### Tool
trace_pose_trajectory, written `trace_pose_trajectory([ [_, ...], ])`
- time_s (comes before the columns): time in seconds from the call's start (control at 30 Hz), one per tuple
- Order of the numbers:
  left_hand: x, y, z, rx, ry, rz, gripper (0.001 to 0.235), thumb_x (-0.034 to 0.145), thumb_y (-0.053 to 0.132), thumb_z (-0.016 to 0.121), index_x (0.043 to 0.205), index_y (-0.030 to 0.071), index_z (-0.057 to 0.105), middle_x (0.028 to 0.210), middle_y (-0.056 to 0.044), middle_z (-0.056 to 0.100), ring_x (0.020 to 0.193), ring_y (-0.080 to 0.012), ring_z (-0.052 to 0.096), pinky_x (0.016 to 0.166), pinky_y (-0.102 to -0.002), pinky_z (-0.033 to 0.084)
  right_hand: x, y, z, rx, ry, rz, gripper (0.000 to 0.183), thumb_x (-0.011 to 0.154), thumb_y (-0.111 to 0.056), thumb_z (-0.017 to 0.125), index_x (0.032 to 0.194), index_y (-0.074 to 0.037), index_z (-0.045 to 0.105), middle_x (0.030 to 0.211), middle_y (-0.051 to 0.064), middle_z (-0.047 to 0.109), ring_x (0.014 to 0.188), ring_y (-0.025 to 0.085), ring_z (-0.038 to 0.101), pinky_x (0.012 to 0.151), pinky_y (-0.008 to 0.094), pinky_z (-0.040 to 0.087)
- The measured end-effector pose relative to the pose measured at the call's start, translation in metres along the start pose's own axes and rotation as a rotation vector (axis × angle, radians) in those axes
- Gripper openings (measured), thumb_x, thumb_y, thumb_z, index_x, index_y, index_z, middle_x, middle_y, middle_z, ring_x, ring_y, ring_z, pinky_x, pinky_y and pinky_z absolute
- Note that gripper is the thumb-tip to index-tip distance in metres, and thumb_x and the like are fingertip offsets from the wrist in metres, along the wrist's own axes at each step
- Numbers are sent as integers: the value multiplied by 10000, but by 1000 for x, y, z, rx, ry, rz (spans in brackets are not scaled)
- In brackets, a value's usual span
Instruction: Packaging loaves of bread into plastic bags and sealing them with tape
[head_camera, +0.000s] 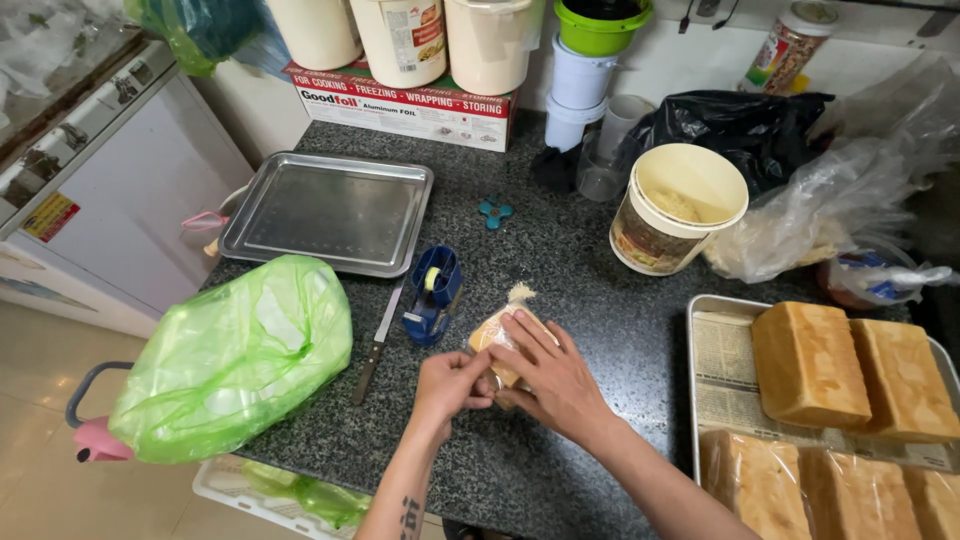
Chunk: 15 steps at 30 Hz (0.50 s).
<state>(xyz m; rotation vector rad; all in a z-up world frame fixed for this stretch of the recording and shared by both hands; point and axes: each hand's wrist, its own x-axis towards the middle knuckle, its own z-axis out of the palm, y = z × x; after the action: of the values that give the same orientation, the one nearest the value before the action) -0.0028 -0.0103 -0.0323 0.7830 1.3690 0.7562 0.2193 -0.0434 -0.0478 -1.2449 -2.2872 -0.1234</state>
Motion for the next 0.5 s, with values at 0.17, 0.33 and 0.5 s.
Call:
trace_pose_trajectory([
  [0.17, -9, -16, -12, -295, -78, -20, 241, 1129, 145, 915, 1048, -60, 819, 905, -208, 828, 792, -288, 837, 819, -415, 811, 5, 3, -21, -16, -134, -53, 659, 1131, -506, 842, 1705, -243, 654, 1958, 164, 479, 1839, 412, 397, 1348, 676, 413],
  [0.33, -8, -34, -16, -310, -109, 69, 171, 1171, 100, 853, 1101, -55, 846, 963, -204, 859, 836, -276, 854, 836, -396, 799, 8, -1, -24, -52, -123, -83, 697, 1129, -492, 851, 1742, -253, 620, 1963, 163, 474, 1835, 408, 413, 1348, 648, 426],
  [0.5, -3, -54, -16, -296, -177, 162, 165, 1209, 138, 772, 1189, -6, 850, 1026, -161, 863, 931, -275, 862, 885, -411, 776, 5, 3, -22, -48, -138, -55, 689, 1141, -547, 808, 1747, -272, 630, 1976, 154, 458, 1843, 391, 399, 1373, 634, 398],
])
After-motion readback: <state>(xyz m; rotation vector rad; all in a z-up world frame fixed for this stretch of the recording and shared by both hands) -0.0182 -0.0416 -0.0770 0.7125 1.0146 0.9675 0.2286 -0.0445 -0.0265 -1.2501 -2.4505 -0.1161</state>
